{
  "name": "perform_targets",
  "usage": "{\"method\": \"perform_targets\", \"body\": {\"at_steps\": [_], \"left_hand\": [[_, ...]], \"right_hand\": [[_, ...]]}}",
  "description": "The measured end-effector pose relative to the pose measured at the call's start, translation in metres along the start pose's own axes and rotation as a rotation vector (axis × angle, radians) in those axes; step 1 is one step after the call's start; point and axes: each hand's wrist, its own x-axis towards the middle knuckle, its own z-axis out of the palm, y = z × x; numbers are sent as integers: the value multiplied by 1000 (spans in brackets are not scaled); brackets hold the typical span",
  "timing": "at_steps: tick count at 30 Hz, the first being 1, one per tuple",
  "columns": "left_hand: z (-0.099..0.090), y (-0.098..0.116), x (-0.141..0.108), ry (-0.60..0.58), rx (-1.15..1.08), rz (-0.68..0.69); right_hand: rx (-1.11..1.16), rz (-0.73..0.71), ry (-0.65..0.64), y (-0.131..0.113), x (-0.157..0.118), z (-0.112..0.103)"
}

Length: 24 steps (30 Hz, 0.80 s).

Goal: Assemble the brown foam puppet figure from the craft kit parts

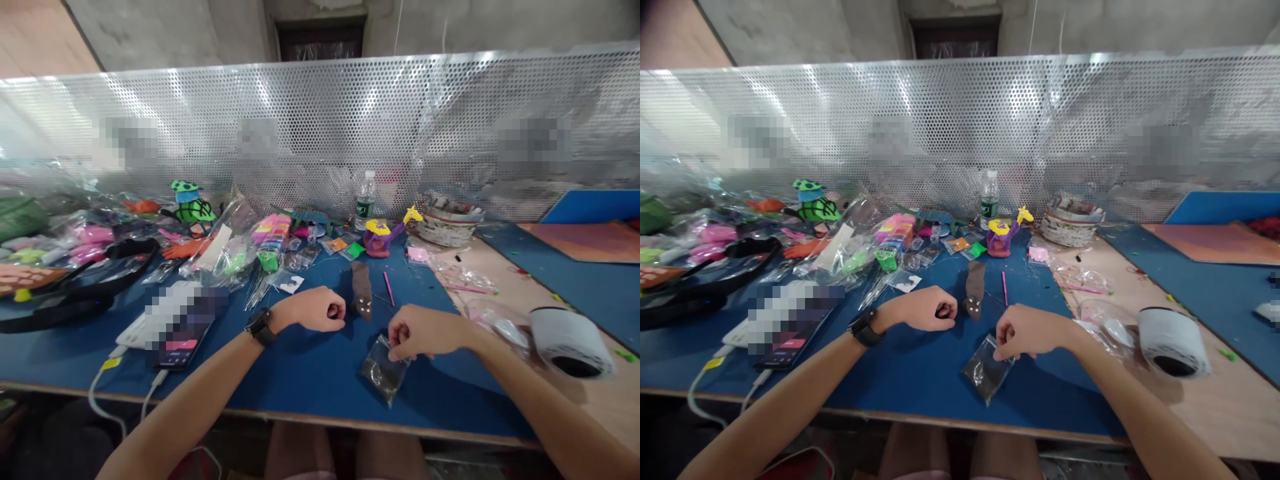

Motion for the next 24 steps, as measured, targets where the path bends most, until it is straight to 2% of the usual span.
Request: {"method": "perform_targets", "body": {"at_steps": [6, 9, 11, 13, 14, 16, 18, 20, 22, 24], "left_hand": [[-11, 0, -4, -166, -74, 15], [-13, 0, -4, -144, -81, 34], [-13, 0, -3, -105, -105, 33], [-11, -1, -1, -52, -153, 17], [-9, -2, 0, -19, -185, 9], [-7, -6, 2, 53, -236, 0], [-5, -11, 4, 118, -231, -18], [-3, -16, 6, 174, -173, -47], [-1, -20, 8, 222, -127, -73], [1, -22, 10, 260, -109, -78]], "right_hand": [[79, -138, -63, -1, 2, -1], [189, -214, -77, 1, 0, -5], [305, -259, -38, 6, 0, -9], [459, -309, 105, 13, 4, -16], [553, -342, 230, 17, 7, -20], [708, -372, 585, 25, 15, -28], [678, -283, 882, 36, 24, -37], [435, -65, 1075, 49, 32, -44], [339, 33, 1081, 64, 37, -49], [240, 107, 1020, 76, 39, -53]]}}
